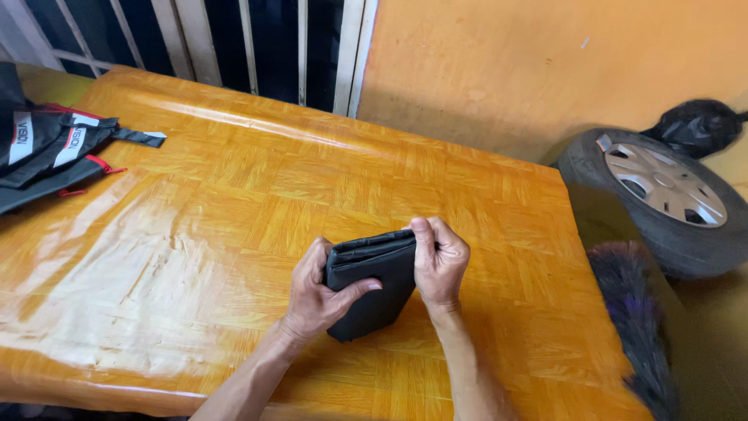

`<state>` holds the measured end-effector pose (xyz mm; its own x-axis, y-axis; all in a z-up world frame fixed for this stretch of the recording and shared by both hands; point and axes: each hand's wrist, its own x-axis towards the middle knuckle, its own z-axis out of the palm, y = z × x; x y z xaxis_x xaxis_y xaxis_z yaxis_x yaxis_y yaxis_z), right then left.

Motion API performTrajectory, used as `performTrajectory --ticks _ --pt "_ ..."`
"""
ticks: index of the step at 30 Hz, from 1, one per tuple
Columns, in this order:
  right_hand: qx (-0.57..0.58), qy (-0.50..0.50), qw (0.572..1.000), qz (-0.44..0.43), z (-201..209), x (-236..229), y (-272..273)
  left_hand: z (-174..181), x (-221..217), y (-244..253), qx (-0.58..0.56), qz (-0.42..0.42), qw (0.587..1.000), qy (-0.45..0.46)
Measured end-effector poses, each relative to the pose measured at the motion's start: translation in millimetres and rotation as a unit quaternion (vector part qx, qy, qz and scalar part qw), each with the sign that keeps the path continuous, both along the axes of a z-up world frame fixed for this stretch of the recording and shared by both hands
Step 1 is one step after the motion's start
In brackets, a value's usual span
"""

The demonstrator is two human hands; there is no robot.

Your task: The person folds a black fabric item by hand on a table and places it inside a small black and red branded pouch.

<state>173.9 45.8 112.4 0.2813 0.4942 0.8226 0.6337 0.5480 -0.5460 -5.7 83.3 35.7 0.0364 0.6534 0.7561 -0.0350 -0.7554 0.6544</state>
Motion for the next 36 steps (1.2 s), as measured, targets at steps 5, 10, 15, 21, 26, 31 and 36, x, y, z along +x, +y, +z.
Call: performTrajectory --ticks 5,10,15,21,26,31,36 --pt "-0.121 0.106 0.987 -0.025 -32 24 18 14 2 -7 -0.117 -0.106 0.985 -0.066" --pt "-0.136 0.118 0.983 -0.037 -36 24 24 30 -5 -9 -0.122 -0.072 0.990 0.013" --pt "-0.141 0.109 0.983 -0.049 -43 26 29 26 -1 -4 -0.172 -0.033 0.984 0.027" --pt "-0.164 0.101 0.979 -0.063 -52 30 40 17 2 4 -0.221 -0.041 0.974 0.015" --pt "-0.221 0.206 0.953 -0.031 -45 25 49 16 5 8 -0.273 -0.050 0.961 0.004" --pt "-0.282 0.266 0.922 -0.016 -81 39 69 15 6 6 -0.311 -0.055 0.948 0.027" --pt "-0.426 0.224 0.876 -0.021 -87 45 57 34 5 -1 -0.300 -0.016 0.949 0.091"
